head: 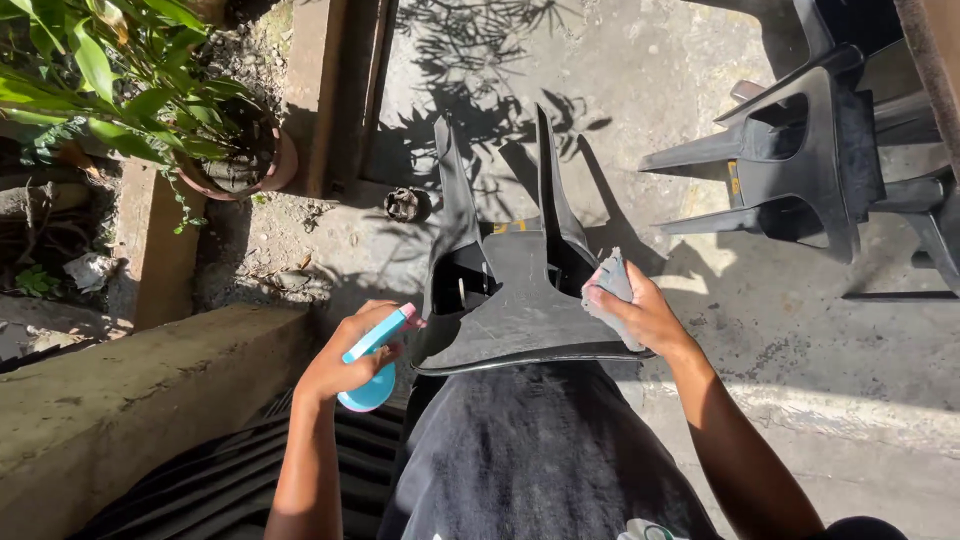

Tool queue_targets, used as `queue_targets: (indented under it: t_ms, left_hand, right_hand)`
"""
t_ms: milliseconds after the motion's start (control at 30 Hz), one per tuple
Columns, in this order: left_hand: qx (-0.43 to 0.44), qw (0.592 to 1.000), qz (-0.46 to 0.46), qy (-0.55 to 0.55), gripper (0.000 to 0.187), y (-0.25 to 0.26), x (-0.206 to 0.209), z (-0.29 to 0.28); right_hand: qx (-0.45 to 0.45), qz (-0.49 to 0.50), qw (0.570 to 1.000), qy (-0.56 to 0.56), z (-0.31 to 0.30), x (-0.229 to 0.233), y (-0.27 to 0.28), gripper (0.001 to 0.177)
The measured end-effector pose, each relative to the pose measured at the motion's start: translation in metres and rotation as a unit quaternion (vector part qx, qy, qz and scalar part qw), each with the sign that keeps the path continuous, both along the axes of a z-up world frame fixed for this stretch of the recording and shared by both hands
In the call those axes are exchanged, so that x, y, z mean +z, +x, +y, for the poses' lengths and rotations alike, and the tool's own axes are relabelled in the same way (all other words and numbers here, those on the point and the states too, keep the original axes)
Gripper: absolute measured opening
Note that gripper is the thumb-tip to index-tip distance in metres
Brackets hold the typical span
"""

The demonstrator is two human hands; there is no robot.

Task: Wiping down tables and plastic chairs with a cleaning spray and a cloth.

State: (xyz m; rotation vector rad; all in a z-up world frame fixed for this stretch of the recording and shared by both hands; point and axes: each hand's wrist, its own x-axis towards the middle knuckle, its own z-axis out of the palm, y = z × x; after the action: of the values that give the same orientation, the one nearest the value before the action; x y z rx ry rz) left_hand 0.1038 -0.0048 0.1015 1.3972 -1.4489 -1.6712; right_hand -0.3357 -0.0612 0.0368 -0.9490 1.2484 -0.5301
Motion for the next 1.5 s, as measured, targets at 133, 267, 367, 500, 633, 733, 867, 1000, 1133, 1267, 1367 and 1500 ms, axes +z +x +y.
queue_targets:
  t_ms: [133, 267, 367, 500, 633, 733, 867, 1000, 1133, 1267, 1367, 1500]
  left_hand:
    - [-0.134, 0.989, -0.033, 0.052, 0.048, -0.040, 0.032, -0.034]
    - [-0.221, 0.974, -0.028, 0.038, 0.034, -0.059, 0.018, -0.043]
    - [-0.278, 0.961, -0.012, -0.001, 0.032, -0.064, 0.002, -0.041]
    - [-0.301, 0.953, -0.040, 0.001, 0.033, -0.074, 0.009, -0.042]
    - [-0.305, 0.952, -0.040, 0.014, 0.035, -0.078, 0.001, -0.036]
    - [-0.317, 0.948, -0.037, 0.005, 0.034, -0.082, -0.007, -0.031]
    - [-0.332, 0.940, -0.076, 0.012, 0.033, -0.088, -0.008, -0.030]
    - [-0.327, 0.942, -0.079, -0.018, 0.033, -0.086, -0.011, -0.026]
    - [-0.310, 0.948, -0.070, -0.034, 0.037, -0.086, -0.012, -0.023]
    - [-0.286, 0.955, -0.049, -0.056, 0.039, -0.083, -0.012, -0.019]
    - [-0.273, 0.960, -0.035, -0.056, 0.037, -0.082, -0.007, -0.020]
    - [-0.280, 0.958, -0.046, -0.039, 0.035, -0.086, -0.001, -0.024]
  right_hand:
    - [0.031, 0.185, 0.982, -0.025, -0.001, 0.034, 0.027, 0.072]
    - [0.070, 0.109, 0.989, -0.074, 0.013, 0.009, 0.016, 0.082]
    - [0.146, 0.149, 0.978, -0.016, 0.024, 0.009, 0.017, 0.090]
    - [0.296, 0.233, 0.923, -0.083, 0.049, -0.032, 0.008, 0.091]
    - [0.217, 0.183, 0.959, 0.013, 0.052, -0.016, 0.020, 0.108]
    - [0.181, 0.262, 0.947, 0.036, 0.053, 0.001, 0.026, 0.100]
    - [0.205, 0.283, 0.935, 0.056, 0.047, 0.015, 0.029, 0.086]
    - [0.241, 0.300, 0.894, -0.229, 0.052, -0.003, 0.017, 0.048]
    - [0.200, 0.343, 0.881, -0.257, 0.054, -0.022, 0.013, 0.027]
    - [0.052, 0.212, 0.976, 0.025, 0.039, -0.014, 0.005, 0.032]
    - [-0.058, 0.086, 0.995, 0.002, 0.042, -0.040, -0.021, 0.031]
    - [-0.053, -0.056, 0.996, 0.050, 0.014, 0.026, 0.008, 0.035]
